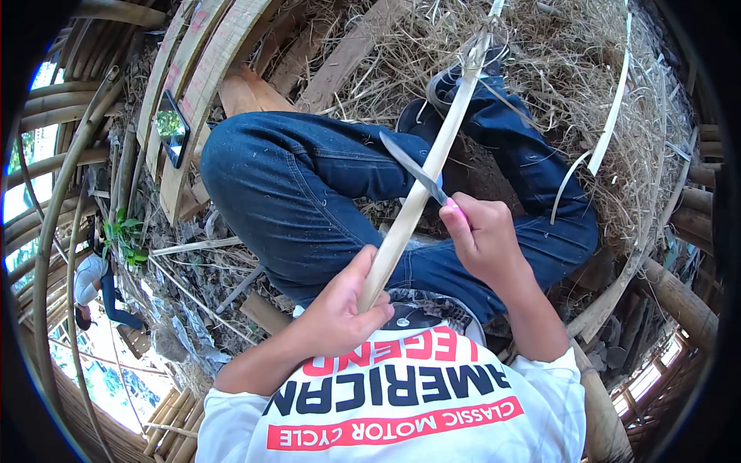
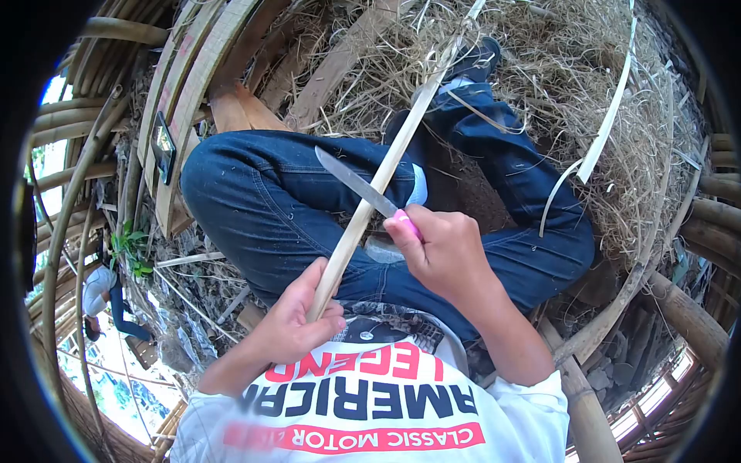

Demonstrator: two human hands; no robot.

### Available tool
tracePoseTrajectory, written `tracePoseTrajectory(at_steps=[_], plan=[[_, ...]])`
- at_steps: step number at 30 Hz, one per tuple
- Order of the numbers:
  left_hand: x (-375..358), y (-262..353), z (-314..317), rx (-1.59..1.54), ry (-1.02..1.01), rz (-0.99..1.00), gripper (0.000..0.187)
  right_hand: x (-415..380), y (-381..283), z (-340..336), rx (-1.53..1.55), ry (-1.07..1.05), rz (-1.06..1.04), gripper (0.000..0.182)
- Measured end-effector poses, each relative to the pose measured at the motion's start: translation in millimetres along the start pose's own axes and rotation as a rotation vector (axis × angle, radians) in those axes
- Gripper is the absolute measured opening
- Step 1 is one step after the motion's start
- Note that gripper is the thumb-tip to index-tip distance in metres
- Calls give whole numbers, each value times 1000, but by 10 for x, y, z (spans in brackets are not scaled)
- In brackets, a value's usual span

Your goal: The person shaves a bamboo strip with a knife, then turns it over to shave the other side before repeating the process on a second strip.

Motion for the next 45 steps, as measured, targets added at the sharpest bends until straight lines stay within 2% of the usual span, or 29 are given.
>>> tracePoseTrajectory(at_steps=[1, 3, 5, 7, 9, 11, 13, 15, 17, 19, 20, 21, 23, 25, 27, 29, 31, 32, 33, 35, 36, 41, 43, 45], plan=[[10, -6, 11, -2, 4, -5, 40, -34, -70, 8, 4, -4, 2, 28], [18, 9, 31, -40, -9, 68, 50, -153, -259, 80, 42, -64, -215, 28], [3, 15, 9, -17, 10, 65, 46, -108, -172, 55, -41, -122, -220, 28], [-31, -21, -53, -40, -55, -36, 38, 20, 9, 25, -26, -3, 21, 31], [-66, 24, -43, -114, -88, -65, 38, -17, -29, 30, -10, -33, 27, 32], [-75, 42, -31, -182, -128, -91, 37, -145, -210, 94, 21, -63, -216, 32], [-69, 30, -33, -161, -62, -58, 37, -89, -178, 46, -23, -111, -223, 31], [-83, 16, -41, -151, -76, -87, 38, 46, -18, 8, 0, 3, 51, 33], [-105, 23, -34, -138, -86, -114, 38, 19, -63, 0, 18, -28, 58, 33], [-114, 63, -3, -125, -58, -128, 38, -123, -215, 66, -13, -117, -221, 33], [-106, 31, -22, -125, -61, -130, 38, -104, -204, 59, -29, -139, -210, 32], [-93, -30, -54, -140, -76, -102, 38, -51, -98, 107, -5, -27, -137, 34], [-94, -56, -75, -155, -85, -76, 38, 127, 67, -30, -70, -20, 21, 34], [-116, -14, -62, -185, -134, -174, 37, 32, -52, 20, 25, -35, 56, 34], [-108, 3, -28, -171, -97, -147, 37, -111, -194, 87, 1, -140, -218, 32], [-101, -18, -48, -162, -58, -120, 36, -20, -124, 74, -6, -155, -255, 30], [-100, -76, -122, -277, -128, -118, 37, 147, 71, -14, -8, -43, 69, 29], [-86, -72, -117, -293, -151, -117, 38, 165, 84, -28, 23, -74, 108, 30], [-92, -73, -112, -291, -148, -121, 38, 116, 47, 16, 28, -75, 109, 30], [-72, -71, -99, -357, -190, -159, 38, -65, -138, 128, 33, -87, -128, 32], [-74, -111, -110, -392, -210, -137, 42, -139, -241, 139, 12, -170, -185, 33], [-101, -101, -95, -293, -156, -165, 46, -142, -322, 133, -11, -232, -198, 33], [-82, -55, -54, -214, -70, -103, 42, -110, -276, 107, -42, -214, -203, 33], [-83, -100, -98, -260, -141, -166, 36, -20, -144, 34, -75, -89, -22, 33]])
Point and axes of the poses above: each hand's wrist, its own x-axis towards the middle knuckle, its own z-axis out of the palm, y = z × x, the point moved 1 cm from there along x, towards the middle knuckle, and after that the axes turned 5 degrees about -x, right-handed, at the moved point
